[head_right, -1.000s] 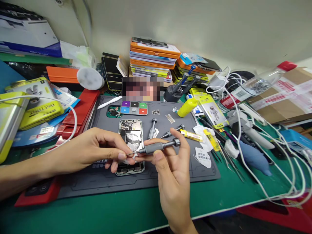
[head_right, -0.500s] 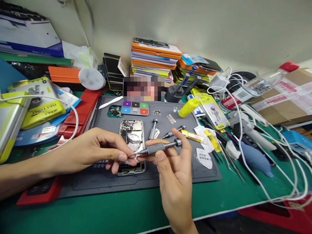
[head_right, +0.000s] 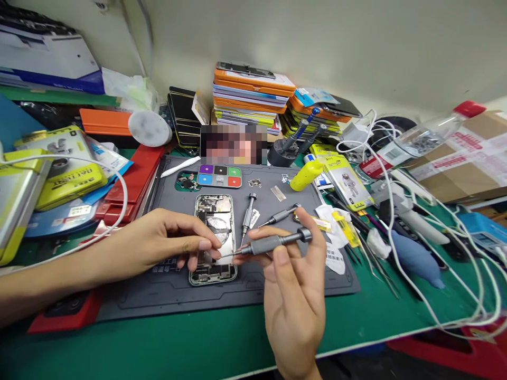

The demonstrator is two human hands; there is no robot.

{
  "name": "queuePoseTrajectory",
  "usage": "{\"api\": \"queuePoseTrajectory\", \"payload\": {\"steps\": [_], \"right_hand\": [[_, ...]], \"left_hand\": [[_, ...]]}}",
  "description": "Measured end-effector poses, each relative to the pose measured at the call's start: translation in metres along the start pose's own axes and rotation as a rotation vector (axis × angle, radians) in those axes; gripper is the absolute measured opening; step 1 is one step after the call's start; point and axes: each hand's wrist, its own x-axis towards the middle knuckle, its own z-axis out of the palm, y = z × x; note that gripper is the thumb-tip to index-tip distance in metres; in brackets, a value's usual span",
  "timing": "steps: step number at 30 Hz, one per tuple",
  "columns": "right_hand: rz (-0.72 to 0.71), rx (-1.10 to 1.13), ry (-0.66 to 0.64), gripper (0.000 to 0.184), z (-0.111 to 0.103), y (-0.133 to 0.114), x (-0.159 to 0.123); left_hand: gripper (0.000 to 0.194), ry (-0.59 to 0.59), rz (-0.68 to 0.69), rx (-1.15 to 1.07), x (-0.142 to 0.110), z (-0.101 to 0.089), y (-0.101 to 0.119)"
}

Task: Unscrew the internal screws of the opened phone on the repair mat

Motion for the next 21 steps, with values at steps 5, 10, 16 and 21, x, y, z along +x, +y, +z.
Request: {"api": "queuePoseTrajectory", "payload": {"steps": [5, 10, 16, 21], "right_hand": [[-0.245, -0.202, 0.074, 0.059, 0.0, 0.004, -0.005], [-0.555, -0.488, -0.024, 0.071, -0.014, 0.015, -0.006], [-0.587, -0.625, -0.094, 0.072, -0.015, 0.018, -0.011], [-0.636, -0.685, -0.114, 0.074, -0.016, 0.02, -0.012]], "left_hand": [[0.034, 0.035, 0.01, 0.029, 0.0, 0.001, 0.001], [0.032, 0.077, 0.017, 0.129, -0.003, 0.003, 0.001], [0.033, 0.022, 0.036, 0.282, -0.003, 0.004, 0.0], [0.029, 0.029, 0.077, 0.344, -0.002, 0.003, -0.003]]}}
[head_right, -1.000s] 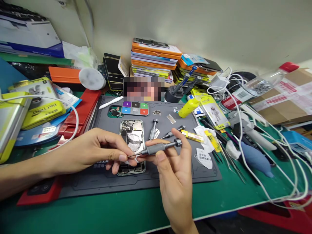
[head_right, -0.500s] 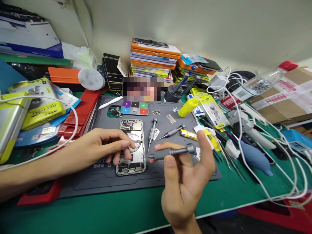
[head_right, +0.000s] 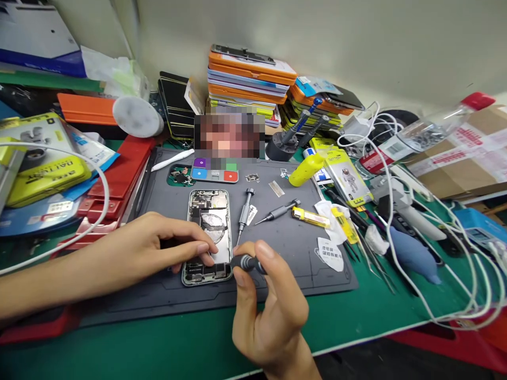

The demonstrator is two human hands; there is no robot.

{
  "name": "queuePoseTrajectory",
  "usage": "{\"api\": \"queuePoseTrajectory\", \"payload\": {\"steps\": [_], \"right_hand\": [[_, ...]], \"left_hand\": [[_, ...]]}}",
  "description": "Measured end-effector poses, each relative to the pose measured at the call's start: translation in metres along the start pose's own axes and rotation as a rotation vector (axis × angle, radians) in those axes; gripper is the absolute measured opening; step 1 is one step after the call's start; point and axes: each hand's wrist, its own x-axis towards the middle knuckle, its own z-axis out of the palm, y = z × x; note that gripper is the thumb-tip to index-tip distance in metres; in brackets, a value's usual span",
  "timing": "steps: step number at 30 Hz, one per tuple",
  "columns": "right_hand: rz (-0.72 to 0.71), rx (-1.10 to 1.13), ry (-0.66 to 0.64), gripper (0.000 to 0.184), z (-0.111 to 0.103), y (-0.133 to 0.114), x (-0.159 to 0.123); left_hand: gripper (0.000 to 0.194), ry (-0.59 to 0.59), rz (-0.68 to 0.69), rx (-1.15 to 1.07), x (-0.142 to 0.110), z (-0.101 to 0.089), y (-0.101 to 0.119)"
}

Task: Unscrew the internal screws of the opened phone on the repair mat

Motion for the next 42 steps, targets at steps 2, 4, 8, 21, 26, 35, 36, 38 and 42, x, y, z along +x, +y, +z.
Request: {"api": "queuePoseTrajectory", "payload": {"steps": [2, 4, 8, 21, 26, 35, 36, 38, 42], "right_hand": [[-0.001, -0.009, -0.02, 0.075, 0.001, 0.002, 0.001], [-0.009, -0.008, -0.037, 0.075, 0.001, 0.003, 0.001], [-0.043, 0.005, -0.048, 0.08, 0.002, 0.005, -0.001], [-0.173, -0.076, -0.087, 0.06, -0.008, 0.007, 0.0], [-0.249, -0.18, 0.011, 0.056, -0.005, 0.007, 0.004], [-0.205, -0.212, 0.044, 0.06, -0.004, 0.005, 0.005], [-0.205, -0.2, 0.046, 0.06, -0.003, 0.005, 0.006], [-0.221, -0.189, 0.055, 0.061, -0.002, 0.004, 0.006], [-0.229, -0.168, 0.077, 0.064, -0.003, 0.005, 0.004]], "left_hand": [[0.026, -0.008, -0.003, -0.009, 0.001, 0.0, -0.001], [0.025, -0.015, -0.013, -0.021, 0.002, 0.001, -0.001], [0.024, -0.02, -0.021, -0.03, 0.002, 0.0, 0.0], [0.023, -0.044, -0.021, -0.082, 0.002, -0.001, 0.0], [0.022, -0.04, -0.009, -0.058, 0.002, -0.001, 0.0], [0.023, -0.022, 0.003, -0.064, 0.003, 0.0, -0.001], [0.023, -0.021, 0.003, -0.07, 0.002, 0.0, -0.001], [0.023, -0.019, 0.003, -0.081, 0.002, 0.0, -0.001], [0.022, -0.007, 0.008, -0.114, 0.001, 0.001, 0.001]]}}
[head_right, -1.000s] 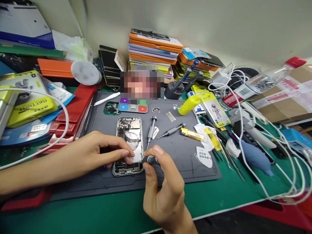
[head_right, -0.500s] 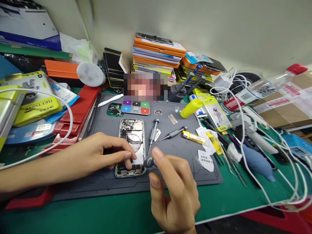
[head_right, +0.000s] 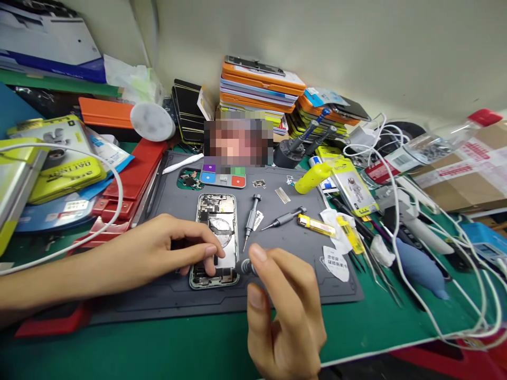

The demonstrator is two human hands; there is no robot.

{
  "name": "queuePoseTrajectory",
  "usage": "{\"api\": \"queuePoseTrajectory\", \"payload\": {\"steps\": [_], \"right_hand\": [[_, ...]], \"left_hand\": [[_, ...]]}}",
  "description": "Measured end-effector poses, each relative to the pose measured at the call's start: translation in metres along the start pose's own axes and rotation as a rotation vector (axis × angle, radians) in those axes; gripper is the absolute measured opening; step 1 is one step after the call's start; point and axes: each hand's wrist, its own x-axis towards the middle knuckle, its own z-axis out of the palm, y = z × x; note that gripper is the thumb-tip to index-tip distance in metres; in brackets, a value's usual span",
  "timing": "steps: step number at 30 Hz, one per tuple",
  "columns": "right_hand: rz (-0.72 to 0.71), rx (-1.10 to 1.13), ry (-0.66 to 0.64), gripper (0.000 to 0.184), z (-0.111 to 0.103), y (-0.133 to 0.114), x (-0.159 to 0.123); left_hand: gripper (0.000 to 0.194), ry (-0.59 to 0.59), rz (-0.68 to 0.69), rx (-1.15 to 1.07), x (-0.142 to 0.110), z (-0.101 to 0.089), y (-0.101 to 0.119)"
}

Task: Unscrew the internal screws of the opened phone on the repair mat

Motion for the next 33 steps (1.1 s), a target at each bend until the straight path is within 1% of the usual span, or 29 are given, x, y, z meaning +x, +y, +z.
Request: {"api": "queuePoseTrajectory", "payload": {"steps": [3, 6, 8, 10, 12, 15, 19, 21, 27, 33], "right_hand": [[0.003, 0.016, 0.012, 0.067, -0.002, 0.0002, -0.001], [0.027, 0.021, -0.014, 0.069, -0.002, 0.0003, -0.0005], [0.042, 0.074, -0.036, 0.069, -0.0011, 0.0006, 0.0001], [0.027, 0.107, -0.029, 0.072, -0.0005, 0.001, 0.0006], [0.023, 0.099, -0.053, 0.071, -0.0005, 0.0015, 0.0005], [0.082, 0.127, -0.14, 0.07, -0.0003, 0.0015, -0.0006], [0.121, 0.154, -0.172, 0.08, 0.0025, 0.0005, -0.003], [0.127, 0.146, -0.182, 0.081, 0.004, 0.0004, -0.0033], [0.14, 0.116, -0.18, 0.072, 0.0034, 0.0009, 0.0], [0.125, 0.14, -0.201, 0.071, 0.0017, -0.0001, 0.0014]], "left_hand": [[0.023, 0.033, -0.004, -0.055, -0.0014, -0.0004, 0.0027], [0.026, 0.088, -0.015, -0.123, -0.0026, -0.0018, 0.0044], [0.027, 0.123, -0.021, -0.162, -0.0026, -0.0026, 0.0041], [0.028, 0.145, -0.027, -0.184, -0.0017, -0.003, 0.0032], [0.028, 0.155, -0.032, -0.191, -0.0008, -0.0029, 0.0026], [0.03, 0.146, -0.032, -0.183, -0.0006, -0.0025, 0.0038], [0.034, 0.136, -0.035, -0.178, -0.0017, -0.0023, 0.007], [0.035, 0.154, -0.033, -0.18, -0.0015, -0.0024, 0.0071], [0.049, 0.301, 0.002, -0.233, -0.0009, -0.0025, 0.0036], [0.044, 0.419, -0.011, -0.346, 0.0017, -0.0065, -0.0003]]}}
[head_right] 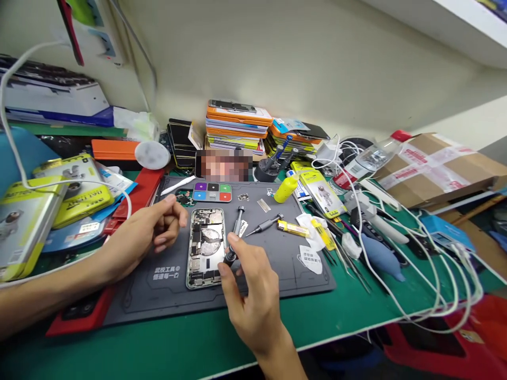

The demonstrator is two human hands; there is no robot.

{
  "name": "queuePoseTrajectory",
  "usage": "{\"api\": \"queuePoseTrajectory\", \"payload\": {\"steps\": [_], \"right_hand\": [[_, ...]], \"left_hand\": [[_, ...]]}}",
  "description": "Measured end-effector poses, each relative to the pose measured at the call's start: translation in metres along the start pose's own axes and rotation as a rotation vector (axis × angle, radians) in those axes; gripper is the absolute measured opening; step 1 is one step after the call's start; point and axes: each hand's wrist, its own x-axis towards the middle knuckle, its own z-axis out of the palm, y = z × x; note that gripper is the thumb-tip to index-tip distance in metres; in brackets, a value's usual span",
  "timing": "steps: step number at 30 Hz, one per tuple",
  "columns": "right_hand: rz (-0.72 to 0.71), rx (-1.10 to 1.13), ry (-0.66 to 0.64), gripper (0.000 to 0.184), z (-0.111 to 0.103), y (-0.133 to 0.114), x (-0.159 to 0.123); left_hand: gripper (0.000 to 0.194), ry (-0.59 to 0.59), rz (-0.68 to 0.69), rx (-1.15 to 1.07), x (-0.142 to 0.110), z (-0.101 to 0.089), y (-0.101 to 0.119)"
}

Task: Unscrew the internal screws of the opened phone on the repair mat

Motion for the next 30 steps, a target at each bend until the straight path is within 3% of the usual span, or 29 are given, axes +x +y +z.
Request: {"api": "queuePoseTrajectory", "payload": {"steps": [4, 9, 13, 17, 21, 23, 27, 30], "right_hand": [[0.0, 0.041, -0.02, 0.071, -0.001, 0.002, -0.002], [0.058, 0.07, -0.01, 0.069, 0.002, 0.001, -0.004], [0.155, 0.074, 0.074, 0.06, 0.0, 0.002, -0.002], [0.296, 0.037, 0.127, 0.051, -0.013, 0.009, 0.011], [0.367, -0.081, 0.018, 0.044, -0.031, 0.018, 0.027], [0.372, -0.177, -0.047, 0.045, -0.036, 0.023, 0.033], [0.335, -0.363, -0.223, 0.046, -0.04, 0.034, 0.043], [0.286, -0.475, -0.302, 0.042, -0.046, 0.044, 0.051]], "left_hand": [[0.038, 0.071, -0.043, 0.004, 0.003, 0.0, -0.002], [0.024, 0.041, -0.065, 0.02, 0.002, 0.001, -0.003], [0.021, 0.019, -0.057, 0.065, 0.0, 0.003, -0.001], [0.024, -0.028, -0.048, 0.148, 0.0, 0.003, 0.0], [0.029, -0.043, -0.032, 0.234, -0.001, 0.003, -0.002], [0.032, -0.078, 0.07, 0.405, -0.004, 0.005, -0.004], [0.028, -0.241, 0.419, 0.842, -0.014, 0.012, -0.01], [0.048, -0.302, 0.64, 1.049, -0.019, 0.015, -0.015]]}}
